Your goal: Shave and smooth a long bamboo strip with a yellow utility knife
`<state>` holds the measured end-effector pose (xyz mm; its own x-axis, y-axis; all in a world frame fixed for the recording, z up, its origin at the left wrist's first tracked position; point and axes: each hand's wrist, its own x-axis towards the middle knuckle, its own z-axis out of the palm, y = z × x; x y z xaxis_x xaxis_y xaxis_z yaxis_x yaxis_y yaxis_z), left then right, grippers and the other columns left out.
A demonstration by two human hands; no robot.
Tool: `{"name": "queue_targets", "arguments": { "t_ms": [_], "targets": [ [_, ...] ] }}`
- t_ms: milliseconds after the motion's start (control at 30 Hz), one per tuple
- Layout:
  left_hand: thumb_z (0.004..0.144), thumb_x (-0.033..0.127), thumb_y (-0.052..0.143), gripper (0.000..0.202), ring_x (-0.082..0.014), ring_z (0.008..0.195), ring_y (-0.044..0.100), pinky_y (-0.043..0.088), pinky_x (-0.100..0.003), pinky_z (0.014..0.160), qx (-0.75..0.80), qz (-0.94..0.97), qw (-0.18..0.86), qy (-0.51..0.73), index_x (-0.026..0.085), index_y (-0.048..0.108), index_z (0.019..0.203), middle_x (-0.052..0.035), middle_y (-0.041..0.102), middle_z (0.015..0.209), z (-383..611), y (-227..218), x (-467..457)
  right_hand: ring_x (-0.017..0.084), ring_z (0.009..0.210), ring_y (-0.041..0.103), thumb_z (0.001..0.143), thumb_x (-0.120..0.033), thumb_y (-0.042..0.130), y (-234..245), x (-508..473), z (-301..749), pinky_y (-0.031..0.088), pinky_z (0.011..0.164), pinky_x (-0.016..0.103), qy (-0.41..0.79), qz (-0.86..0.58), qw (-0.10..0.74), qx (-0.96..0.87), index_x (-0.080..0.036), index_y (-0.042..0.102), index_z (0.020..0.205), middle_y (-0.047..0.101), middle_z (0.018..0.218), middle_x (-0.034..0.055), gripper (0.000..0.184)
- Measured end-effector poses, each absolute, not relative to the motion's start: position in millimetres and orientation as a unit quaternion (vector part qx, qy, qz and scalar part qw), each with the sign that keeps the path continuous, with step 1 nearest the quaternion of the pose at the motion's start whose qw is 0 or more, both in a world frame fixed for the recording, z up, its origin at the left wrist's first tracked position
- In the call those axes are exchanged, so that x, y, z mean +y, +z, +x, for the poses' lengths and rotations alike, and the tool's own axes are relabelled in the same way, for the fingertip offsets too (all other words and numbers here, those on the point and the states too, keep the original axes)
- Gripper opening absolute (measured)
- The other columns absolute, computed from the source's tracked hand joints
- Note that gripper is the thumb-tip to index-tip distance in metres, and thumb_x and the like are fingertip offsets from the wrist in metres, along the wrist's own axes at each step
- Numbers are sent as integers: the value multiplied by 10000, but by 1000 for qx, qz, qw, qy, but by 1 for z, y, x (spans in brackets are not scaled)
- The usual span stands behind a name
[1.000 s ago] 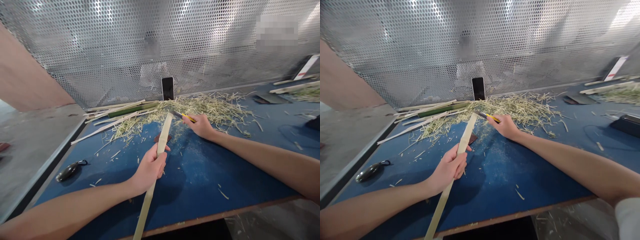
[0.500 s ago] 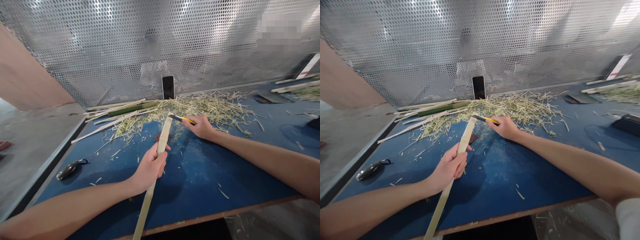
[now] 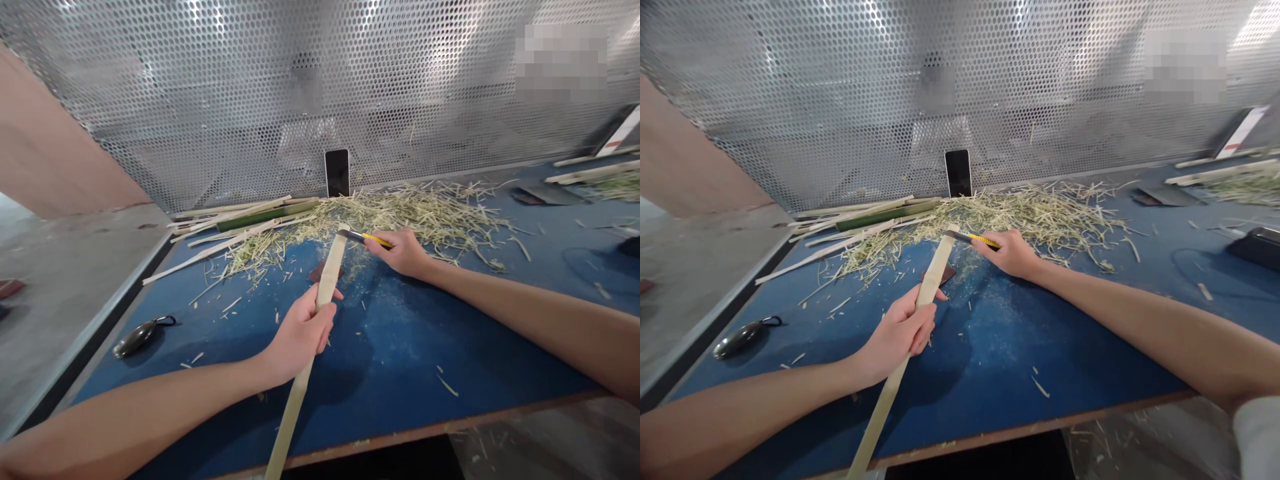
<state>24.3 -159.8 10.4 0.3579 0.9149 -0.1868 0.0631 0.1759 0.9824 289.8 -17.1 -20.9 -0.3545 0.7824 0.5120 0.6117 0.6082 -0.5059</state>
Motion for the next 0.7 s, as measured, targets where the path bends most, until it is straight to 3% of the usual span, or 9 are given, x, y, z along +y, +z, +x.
{"name": "queue_targets", "arguments": {
  "t_ms": [333,533,700],
  "targets": [
    [1034,325,500,163,-86,402,332,351,-220,482,453,548,617,337,221,539,1154,129,411,461,25,10,-160,136,524,420,1080,-602,483,-19,-17,290,301,561,335,139,-396,356,-835,-220,596,717,483,567,-11,539],
    [1025,320,511,161,-84,396,323,347,-221,478,456,547,617,334,218,536,1147,130,407,468,26,13,-160,141,548,469,1078,-580,498,-19,-17,291,320,578,335,146,-393,356,-835,-215,625,731,578,615,11,519],
    [1020,325,527,180,-88,400,329,353,-220,486,454,542,623,334,219,535,1166,131,413,469,26,15,-161,141,548,449,1080,-608,495,-21,-16,293,313,566,327,148,-397,354,-834,-216,630,739,563,600,3,536]
  ]
}}
